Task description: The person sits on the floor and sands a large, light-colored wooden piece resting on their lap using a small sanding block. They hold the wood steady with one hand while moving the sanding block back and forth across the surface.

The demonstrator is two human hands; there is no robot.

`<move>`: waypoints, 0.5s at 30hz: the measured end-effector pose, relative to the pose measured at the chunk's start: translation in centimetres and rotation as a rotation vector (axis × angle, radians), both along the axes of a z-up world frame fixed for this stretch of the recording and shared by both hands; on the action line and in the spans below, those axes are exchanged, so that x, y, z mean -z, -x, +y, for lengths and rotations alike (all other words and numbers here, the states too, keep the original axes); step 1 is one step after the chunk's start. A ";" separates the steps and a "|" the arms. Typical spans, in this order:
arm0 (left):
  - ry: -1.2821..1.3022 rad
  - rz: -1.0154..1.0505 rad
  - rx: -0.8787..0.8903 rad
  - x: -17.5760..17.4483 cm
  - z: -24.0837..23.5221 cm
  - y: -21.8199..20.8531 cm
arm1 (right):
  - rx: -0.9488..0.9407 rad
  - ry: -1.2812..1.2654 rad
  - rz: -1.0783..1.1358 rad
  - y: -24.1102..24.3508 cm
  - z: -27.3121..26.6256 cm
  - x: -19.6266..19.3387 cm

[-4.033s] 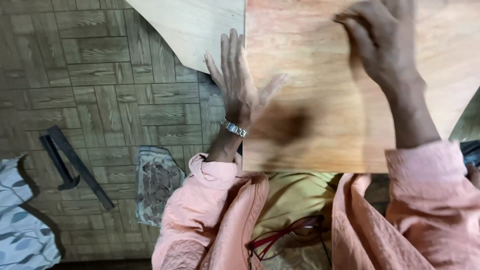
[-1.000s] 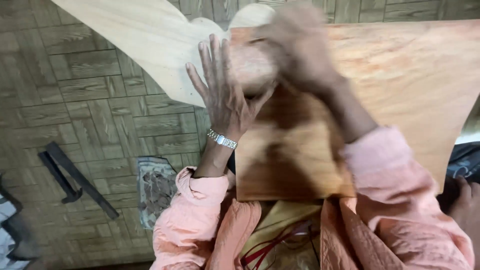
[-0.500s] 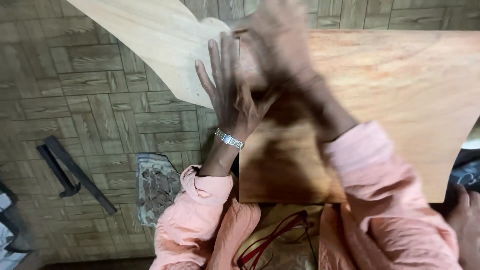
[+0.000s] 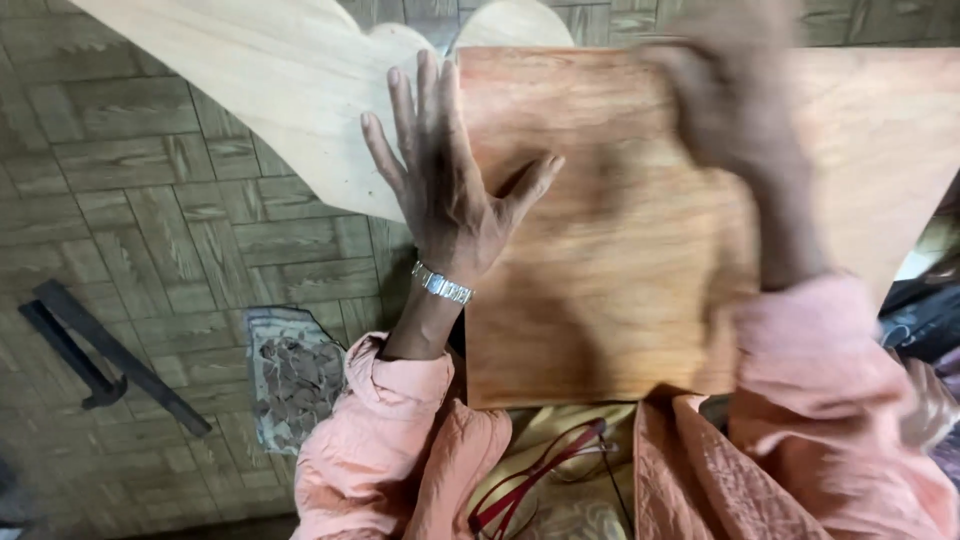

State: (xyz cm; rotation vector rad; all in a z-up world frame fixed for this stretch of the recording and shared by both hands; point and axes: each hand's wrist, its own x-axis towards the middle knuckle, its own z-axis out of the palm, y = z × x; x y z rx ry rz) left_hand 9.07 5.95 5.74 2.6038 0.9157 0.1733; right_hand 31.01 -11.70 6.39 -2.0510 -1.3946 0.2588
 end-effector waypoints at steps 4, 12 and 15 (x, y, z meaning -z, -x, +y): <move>-0.002 -0.019 0.029 1.0 -0.1 0.7 | -0.057 0.044 0.122 4.1 10.2 1.4; 0.046 0.032 0.012 0.5 0.5 0.1 | -0.012 0.042 0.033 0.6 3.7 0.3; 0.031 -0.038 -0.004 0.8 0.0 0.4 | 0.033 0.121 -0.235 -1.3 -3.3 -1.1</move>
